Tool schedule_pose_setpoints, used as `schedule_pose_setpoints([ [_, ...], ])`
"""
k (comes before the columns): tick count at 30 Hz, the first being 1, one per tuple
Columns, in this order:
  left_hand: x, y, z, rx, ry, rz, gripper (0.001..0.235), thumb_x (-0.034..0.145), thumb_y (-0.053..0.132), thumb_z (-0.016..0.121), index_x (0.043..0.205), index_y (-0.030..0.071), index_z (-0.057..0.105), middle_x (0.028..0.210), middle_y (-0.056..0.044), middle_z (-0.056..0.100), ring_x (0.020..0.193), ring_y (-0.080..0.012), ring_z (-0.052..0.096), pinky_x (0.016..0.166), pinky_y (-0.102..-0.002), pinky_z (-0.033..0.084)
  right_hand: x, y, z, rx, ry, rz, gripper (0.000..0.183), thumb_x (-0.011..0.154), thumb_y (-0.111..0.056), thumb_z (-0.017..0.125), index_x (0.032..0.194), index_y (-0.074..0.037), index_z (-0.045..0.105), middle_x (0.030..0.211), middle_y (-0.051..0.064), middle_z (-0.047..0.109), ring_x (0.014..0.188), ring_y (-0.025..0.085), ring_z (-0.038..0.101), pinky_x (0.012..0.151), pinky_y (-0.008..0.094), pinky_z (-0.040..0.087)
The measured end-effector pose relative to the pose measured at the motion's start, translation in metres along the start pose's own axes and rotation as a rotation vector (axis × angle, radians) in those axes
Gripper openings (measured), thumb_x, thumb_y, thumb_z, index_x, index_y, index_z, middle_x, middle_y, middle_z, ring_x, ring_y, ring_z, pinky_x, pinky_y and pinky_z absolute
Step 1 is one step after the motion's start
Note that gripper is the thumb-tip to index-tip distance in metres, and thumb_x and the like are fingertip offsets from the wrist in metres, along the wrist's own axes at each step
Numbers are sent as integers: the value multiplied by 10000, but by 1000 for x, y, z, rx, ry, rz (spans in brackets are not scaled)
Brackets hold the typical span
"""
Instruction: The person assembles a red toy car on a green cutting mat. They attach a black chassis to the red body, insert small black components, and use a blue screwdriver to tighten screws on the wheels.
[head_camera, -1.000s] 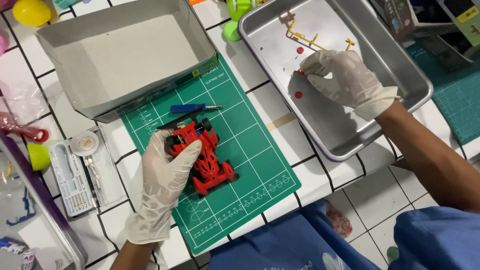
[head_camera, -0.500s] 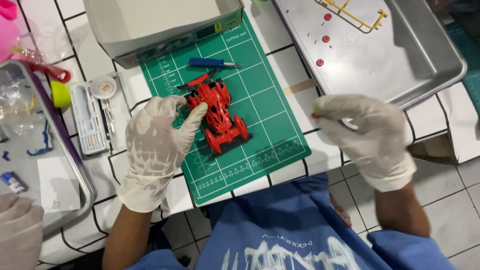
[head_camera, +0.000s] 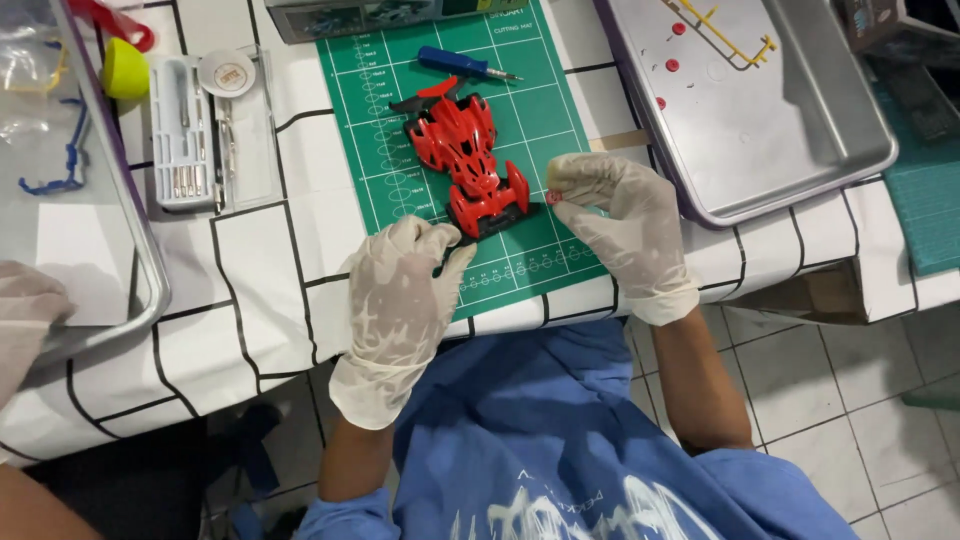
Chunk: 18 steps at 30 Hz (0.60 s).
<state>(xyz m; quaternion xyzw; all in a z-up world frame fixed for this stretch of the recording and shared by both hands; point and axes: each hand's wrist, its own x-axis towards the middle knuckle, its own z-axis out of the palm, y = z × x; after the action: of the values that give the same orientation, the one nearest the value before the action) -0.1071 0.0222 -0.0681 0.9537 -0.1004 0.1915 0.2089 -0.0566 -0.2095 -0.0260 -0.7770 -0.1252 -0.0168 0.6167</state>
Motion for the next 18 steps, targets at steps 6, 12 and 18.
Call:
schedule_pose_setpoints([
  [6,-2,9,9,-2,62,78,285,933,500,753,1004,230,697,781,37,464,667,-185,564,659,-350,459,8,15,-11,83,87,148,355,790,76,825,1123,43,705,988,152,771,918,185,766,871,298,642],
  [12,25,-10,-47,191,47,339,567,939,670,801,1253,241,603,1030,86,691,939,-34,667,1005,-246,399,8,29,-15,229,67,177,323,847,21,794,1153,-12,696,1151,144,753,1059,211,760,980,291,639],
  [18,118,-22,-2,55,-103,898,1072,959,902,152,1436,65,621,1456,-137,668,1421,-350,528,1235,-602,231,11,35,-15,280,44,227,336,840,48,785,1161,43,687,1134,182,750,1034,234,759,994,316,646],
])
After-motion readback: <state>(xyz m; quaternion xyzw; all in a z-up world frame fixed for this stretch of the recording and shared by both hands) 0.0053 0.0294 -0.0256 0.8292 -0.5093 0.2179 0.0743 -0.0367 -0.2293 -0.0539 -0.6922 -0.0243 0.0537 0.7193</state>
